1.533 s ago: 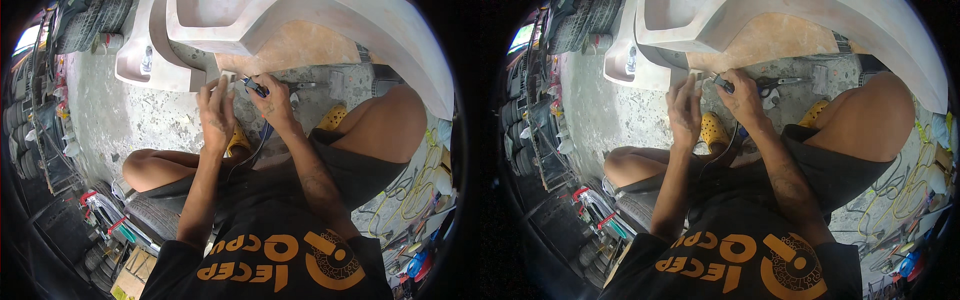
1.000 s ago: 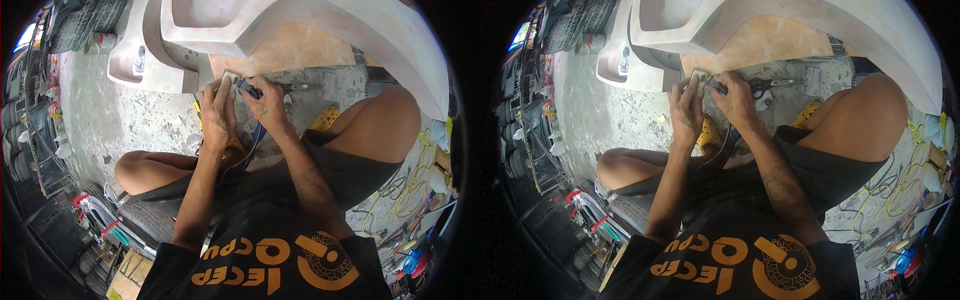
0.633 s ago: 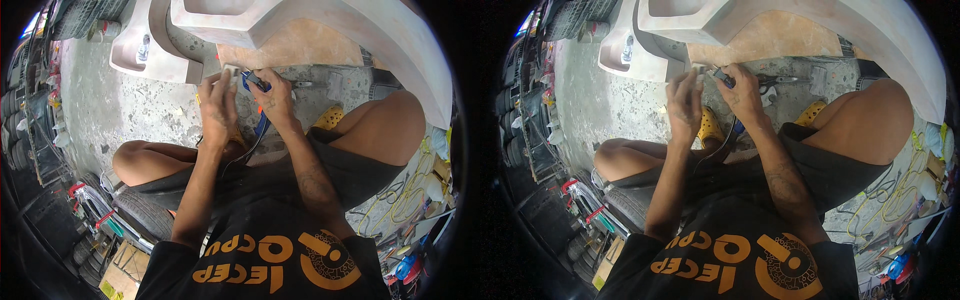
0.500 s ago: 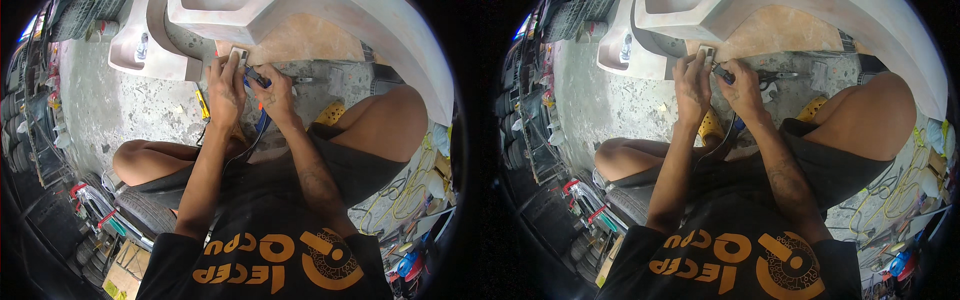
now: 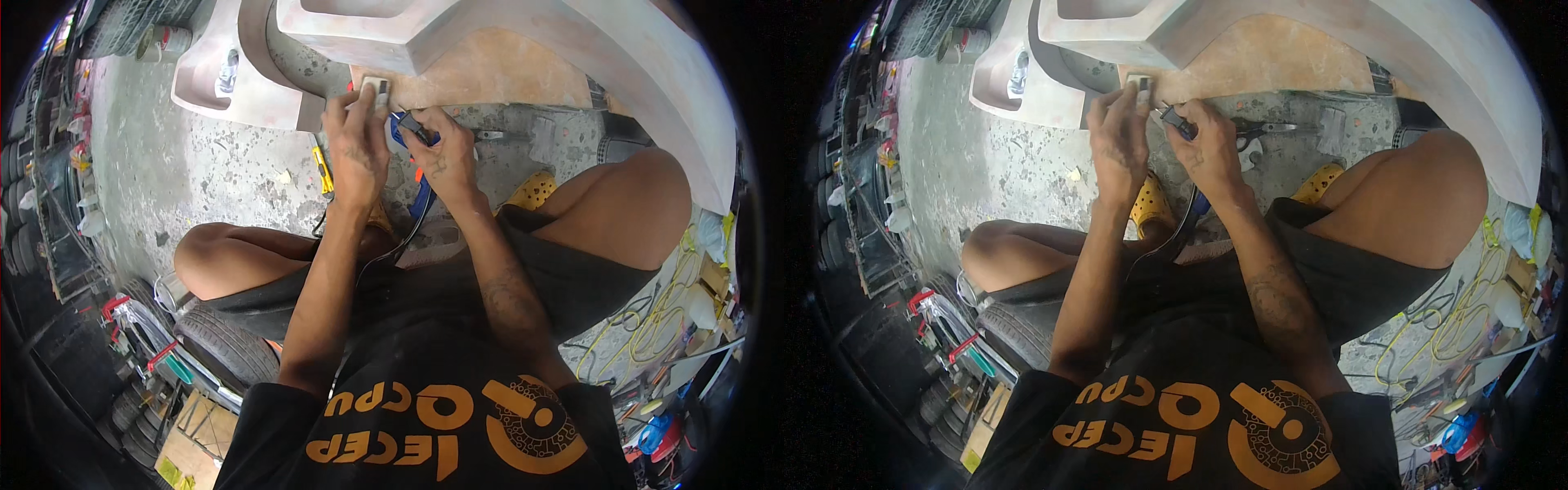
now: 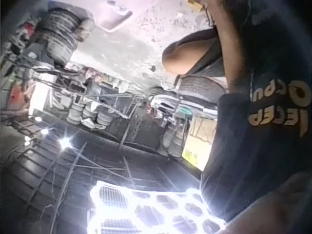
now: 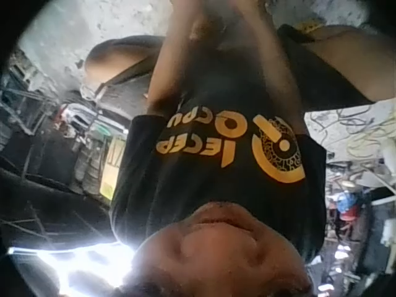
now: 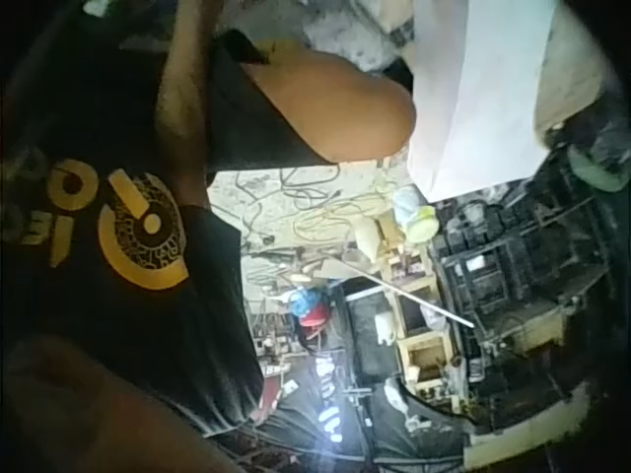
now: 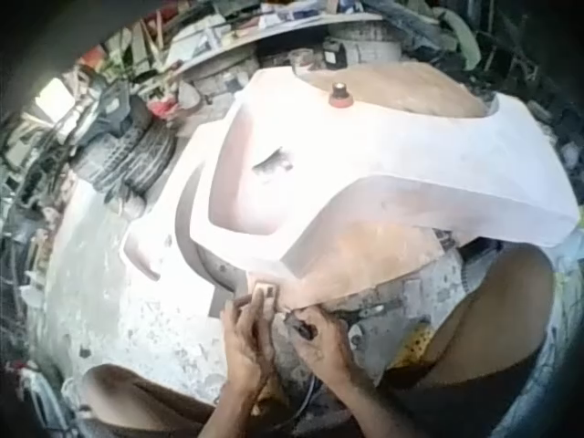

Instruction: Modifying and refining a plastic car body component using a heat gun and an electric drill.

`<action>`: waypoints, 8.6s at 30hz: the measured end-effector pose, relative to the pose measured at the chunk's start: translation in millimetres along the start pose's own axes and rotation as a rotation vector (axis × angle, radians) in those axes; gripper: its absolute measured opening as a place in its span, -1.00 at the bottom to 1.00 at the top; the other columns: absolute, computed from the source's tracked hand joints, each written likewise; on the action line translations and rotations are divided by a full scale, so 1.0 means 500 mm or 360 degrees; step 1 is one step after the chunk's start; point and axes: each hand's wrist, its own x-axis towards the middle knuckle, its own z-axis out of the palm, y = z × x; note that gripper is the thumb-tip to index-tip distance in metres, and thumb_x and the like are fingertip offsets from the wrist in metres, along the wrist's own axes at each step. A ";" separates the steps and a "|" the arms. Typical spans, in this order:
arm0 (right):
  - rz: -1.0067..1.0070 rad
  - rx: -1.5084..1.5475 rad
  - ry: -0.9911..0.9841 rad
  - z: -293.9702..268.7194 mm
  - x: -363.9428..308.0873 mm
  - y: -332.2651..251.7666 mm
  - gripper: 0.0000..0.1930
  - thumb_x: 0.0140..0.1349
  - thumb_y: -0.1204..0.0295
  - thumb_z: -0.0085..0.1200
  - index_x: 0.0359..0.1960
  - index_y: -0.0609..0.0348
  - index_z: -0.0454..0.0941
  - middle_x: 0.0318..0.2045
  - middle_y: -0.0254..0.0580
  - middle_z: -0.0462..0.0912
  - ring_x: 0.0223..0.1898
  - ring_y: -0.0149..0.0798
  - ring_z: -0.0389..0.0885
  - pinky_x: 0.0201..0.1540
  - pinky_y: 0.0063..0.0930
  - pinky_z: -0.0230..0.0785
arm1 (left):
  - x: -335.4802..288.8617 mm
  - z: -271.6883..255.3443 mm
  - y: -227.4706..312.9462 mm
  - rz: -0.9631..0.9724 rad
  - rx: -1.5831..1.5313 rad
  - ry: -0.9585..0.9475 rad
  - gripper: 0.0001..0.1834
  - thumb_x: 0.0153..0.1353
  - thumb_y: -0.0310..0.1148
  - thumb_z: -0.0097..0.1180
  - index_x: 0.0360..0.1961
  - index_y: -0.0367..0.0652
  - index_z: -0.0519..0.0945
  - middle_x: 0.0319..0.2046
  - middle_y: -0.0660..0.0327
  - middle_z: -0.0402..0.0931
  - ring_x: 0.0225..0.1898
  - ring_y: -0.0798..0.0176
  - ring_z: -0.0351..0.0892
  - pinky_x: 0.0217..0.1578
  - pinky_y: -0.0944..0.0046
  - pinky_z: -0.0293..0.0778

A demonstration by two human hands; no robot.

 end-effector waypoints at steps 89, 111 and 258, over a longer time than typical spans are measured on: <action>0.1204 0.1803 -0.0740 -0.096 -0.109 -0.338 -0.35 0.52 -0.27 -0.35 -0.28 0.12 0.42 -0.55 -0.48 0.25 -0.68 -0.60 0.02 -0.68 -0.70 -0.20 | -0.130 -0.315 0.188 -0.0987 -0.1668 -0.0114 -0.50 0.48 -0.47 0.07 0.37 -0.41 0.34 0.11 -0.01 0.59 0.11 0.24 0.58 0.16 0.26 0.45; 0.0571 0.0637 -0.0365 -0.084 -0.103 -0.326 -0.77 0.14 0.59 0.40 -0.28 0.20 0.55 -0.28 -0.21 0.69 -0.44 -0.46 0.55 -0.39 -0.56 0.33 | -0.157 -0.295 0.170 -0.1162 -0.2121 -0.0471 -0.28 0.45 -0.17 0.18 0.46 -0.30 0.21 0.30 -0.04 0.41 0.24 0.08 0.53 0.15 0.01 0.57; 0.1127 0.1607 -0.0485 -0.001 -0.055 -0.091 -0.72 0.50 0.40 0.08 0.14 0.29 0.53 -0.07 -0.23 0.61 -0.07 -0.28 0.63 -0.15 -0.53 0.42 | -0.019 -0.172 0.004 -0.0577 -0.0535 0.0046 -0.63 0.31 -0.41 0.33 0.10 -0.34 0.66 -0.05 -0.06 0.66 -0.13 0.15 0.63 -0.04 0.22 0.54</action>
